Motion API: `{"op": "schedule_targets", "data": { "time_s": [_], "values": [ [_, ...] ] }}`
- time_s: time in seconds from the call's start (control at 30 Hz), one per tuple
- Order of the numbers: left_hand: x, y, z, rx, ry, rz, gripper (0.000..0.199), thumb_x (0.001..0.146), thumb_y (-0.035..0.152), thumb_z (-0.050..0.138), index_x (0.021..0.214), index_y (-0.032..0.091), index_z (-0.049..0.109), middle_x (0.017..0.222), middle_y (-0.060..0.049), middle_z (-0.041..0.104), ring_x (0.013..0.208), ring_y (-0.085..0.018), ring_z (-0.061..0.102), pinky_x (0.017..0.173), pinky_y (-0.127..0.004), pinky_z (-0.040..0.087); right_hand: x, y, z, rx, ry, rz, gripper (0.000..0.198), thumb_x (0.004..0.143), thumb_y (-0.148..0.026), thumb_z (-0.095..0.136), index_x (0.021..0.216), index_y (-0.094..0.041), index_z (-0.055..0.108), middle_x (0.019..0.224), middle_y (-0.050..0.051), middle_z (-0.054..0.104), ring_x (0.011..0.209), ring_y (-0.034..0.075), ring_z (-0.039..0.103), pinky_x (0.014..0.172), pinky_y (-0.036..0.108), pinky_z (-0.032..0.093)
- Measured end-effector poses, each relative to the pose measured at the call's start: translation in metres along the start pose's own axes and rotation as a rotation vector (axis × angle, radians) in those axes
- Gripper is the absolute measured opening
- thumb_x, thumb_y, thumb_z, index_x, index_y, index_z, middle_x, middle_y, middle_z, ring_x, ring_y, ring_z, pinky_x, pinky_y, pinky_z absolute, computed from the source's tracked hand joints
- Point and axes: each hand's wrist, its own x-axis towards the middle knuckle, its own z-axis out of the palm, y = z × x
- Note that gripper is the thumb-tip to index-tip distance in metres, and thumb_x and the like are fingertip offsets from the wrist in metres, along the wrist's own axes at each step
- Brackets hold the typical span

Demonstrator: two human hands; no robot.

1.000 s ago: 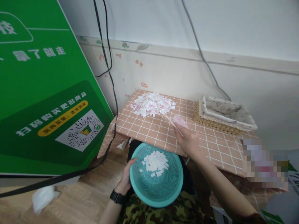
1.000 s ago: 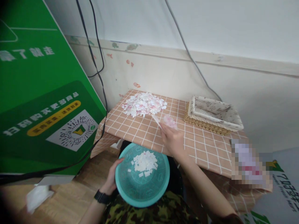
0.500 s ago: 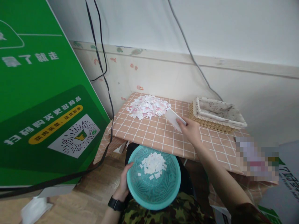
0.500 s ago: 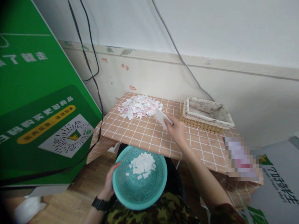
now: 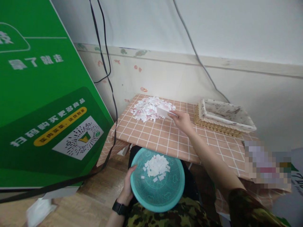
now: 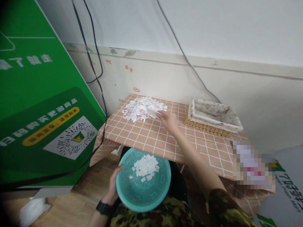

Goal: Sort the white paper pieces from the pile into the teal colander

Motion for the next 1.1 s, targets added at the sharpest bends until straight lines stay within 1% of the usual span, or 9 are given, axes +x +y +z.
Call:
{"op": "schedule_targets", "data": {
  "time_s": [0.1,0.2,0.3,0.47,0.57,0.67,0.77,0.93,1.1],
  "values": [
    [0.004,-0.002,-0.006,-0.001,-0.012,0.014,0.023,0.070,0.031,0.065,0.082,0.012,0.070,0.074,-0.007,0.073,0.065,-0.021,0.065,0.070,-0.035,0.050,0.005,-0.001,-0.003,0.022,-0.024,-0.005,0.027,0.083,-0.037,0.054,0.100,-0.024,0.070,0.097,0.004,0.071,0.086,0.022,0.066,0.075,0.031,0.048],
    [0.005,-0.003,-0.008,0.005,-0.009,0.019,0.023,0.070,0.031,0.066,0.081,0.012,0.070,0.073,-0.007,0.072,0.064,-0.021,0.064,0.069,-0.035,0.050,0.005,-0.003,-0.005,0.026,0.014,0.030,0.028,0.082,-0.038,0.054,0.100,-0.023,0.070,0.098,0.004,0.070,0.087,0.023,0.065,0.076,0.032,0.048],
    [0.005,-0.003,-0.007,-0.001,-0.016,0.002,0.022,0.071,0.031,0.065,0.081,0.011,0.070,0.072,-0.007,0.073,0.064,-0.021,0.065,0.069,-0.034,0.050,0.003,-0.005,-0.001,-0.015,0.051,0.058,0.028,0.083,-0.038,0.053,0.101,-0.023,0.070,0.097,0.005,0.071,0.090,0.024,0.065,0.079,0.034,0.047],
    [0.003,-0.002,-0.006,-0.001,-0.016,-0.004,0.022,0.071,0.031,0.065,0.081,0.012,0.070,0.073,-0.007,0.073,0.063,-0.020,0.065,0.069,-0.034,0.050,-0.001,-0.004,0.004,-0.001,-0.003,0.058,0.029,0.083,-0.038,0.051,0.100,-0.023,0.069,0.094,0.004,0.071,0.085,0.023,0.065,0.074,0.032,0.047],
    [0.001,-0.001,-0.005,0.000,-0.001,-0.019,0.023,0.071,0.031,0.065,0.080,0.011,0.070,0.073,-0.007,0.073,0.063,-0.021,0.065,0.069,-0.035,0.050,-0.001,-0.004,0.001,0.017,0.024,0.073,0.030,0.083,-0.038,0.051,0.101,-0.022,0.069,0.095,0.005,0.071,0.085,0.023,0.065,0.074,0.032,0.047],
    [0.001,-0.001,-0.004,0.003,-0.006,-0.011,0.023,0.070,0.032,0.066,0.080,0.011,0.070,0.073,-0.007,0.073,0.064,-0.021,0.065,0.068,-0.035,0.050,-0.002,-0.004,0.001,-0.074,0.072,0.104,0.032,0.083,-0.039,0.051,0.102,-0.020,0.069,0.095,0.007,0.071,0.083,0.025,0.066,0.074,0.034,0.047],
    [0.001,-0.001,-0.004,0.005,-0.023,-0.004,0.025,0.070,0.032,0.065,0.082,0.011,0.070,0.075,-0.008,0.073,0.064,-0.021,0.065,0.069,-0.035,0.050,-0.001,-0.006,0.007,-0.131,0.086,0.113,0.032,0.082,-0.038,0.051,0.102,-0.020,0.069,0.092,0.008,0.071,0.082,0.026,0.066,0.073,0.035,0.046],
    [0.001,-0.001,-0.002,0.003,-0.018,-0.002,0.025,0.070,0.032,0.065,0.082,0.011,0.070,0.075,-0.008,0.073,0.064,-0.022,0.065,0.069,-0.036,0.051,0.004,-0.006,0.017,-0.010,0.038,0.062,0.028,0.083,-0.035,0.051,0.098,-0.022,0.070,0.092,0.005,0.071,0.081,0.024,0.065,0.070,0.032,0.046],
    [0.000,-0.001,-0.001,0.008,-0.009,-0.011,0.024,0.070,0.032,0.065,0.077,0.010,0.071,0.071,-0.008,0.073,0.061,-0.021,0.065,0.066,-0.033,0.051,0.005,-0.002,0.012,0.113,0.019,0.073,0.027,0.081,-0.038,0.054,0.096,-0.022,0.070,0.094,0.004,0.071,0.083,0.023,0.065,0.072,0.032,0.047]
  ]
}}
